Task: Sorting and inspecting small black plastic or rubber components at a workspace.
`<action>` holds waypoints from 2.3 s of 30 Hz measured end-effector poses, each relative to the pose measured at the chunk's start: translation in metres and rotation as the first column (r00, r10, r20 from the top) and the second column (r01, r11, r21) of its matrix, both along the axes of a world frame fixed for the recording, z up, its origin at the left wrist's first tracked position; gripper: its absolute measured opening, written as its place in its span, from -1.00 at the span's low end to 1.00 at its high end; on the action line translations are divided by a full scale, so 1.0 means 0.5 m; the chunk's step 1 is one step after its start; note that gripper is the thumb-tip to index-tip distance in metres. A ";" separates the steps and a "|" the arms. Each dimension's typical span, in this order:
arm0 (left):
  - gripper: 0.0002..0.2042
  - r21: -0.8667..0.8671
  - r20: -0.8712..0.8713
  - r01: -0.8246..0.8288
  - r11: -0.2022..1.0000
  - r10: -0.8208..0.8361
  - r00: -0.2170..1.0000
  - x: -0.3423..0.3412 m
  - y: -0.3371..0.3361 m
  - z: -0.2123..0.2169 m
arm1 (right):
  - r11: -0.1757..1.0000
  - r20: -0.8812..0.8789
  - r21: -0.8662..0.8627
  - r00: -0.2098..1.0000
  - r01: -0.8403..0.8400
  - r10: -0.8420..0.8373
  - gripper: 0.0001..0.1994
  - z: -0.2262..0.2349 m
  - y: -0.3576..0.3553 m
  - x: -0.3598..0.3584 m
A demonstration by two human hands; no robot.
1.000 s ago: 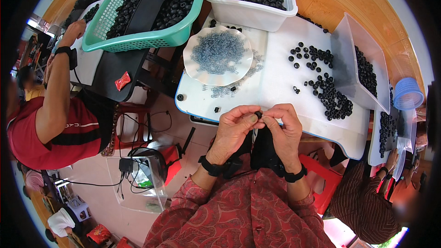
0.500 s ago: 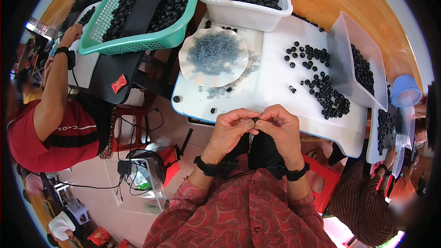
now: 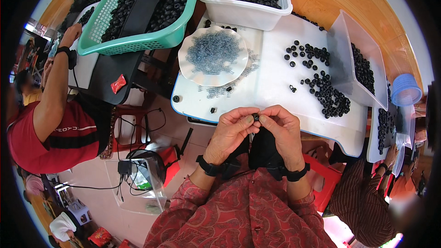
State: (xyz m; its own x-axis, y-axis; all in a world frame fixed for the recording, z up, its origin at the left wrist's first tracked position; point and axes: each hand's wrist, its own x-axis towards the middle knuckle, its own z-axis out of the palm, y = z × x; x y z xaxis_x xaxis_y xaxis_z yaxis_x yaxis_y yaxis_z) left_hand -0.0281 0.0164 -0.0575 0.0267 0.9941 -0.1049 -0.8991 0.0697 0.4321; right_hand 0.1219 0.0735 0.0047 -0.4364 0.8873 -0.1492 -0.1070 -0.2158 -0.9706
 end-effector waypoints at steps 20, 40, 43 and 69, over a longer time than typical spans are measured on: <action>-0.76 -0.024 -0.074 -0.041 0.999 0.039 0.997 0.003 0.002 -0.002 | 0.806 0.371 0.579 0.841 0.123 -0.395 -0.95 -0.024 0.072 0.021; -0.80 -0.043 -0.075 -0.038 0.998 0.035 0.997 0.001 0.006 0.003 | 0.668 0.530 0.736 0.705 -0.105 -0.472 -0.81 -0.056 0.120 0.050; -0.80 -0.053 -0.074 -0.028 0.998 0.024 0.997 0.001 0.006 0.003 | 0.703 0.552 0.701 0.714 -0.119 -0.431 -0.76 -0.055 0.112 0.054; -0.78 0.009 0.111 -0.056 0.998 0.055 0.992 -0.001 0.001 -0.001 | 0.538 0.463 0.834 0.681 -0.119 -0.567 -0.91 -0.067 0.107 0.046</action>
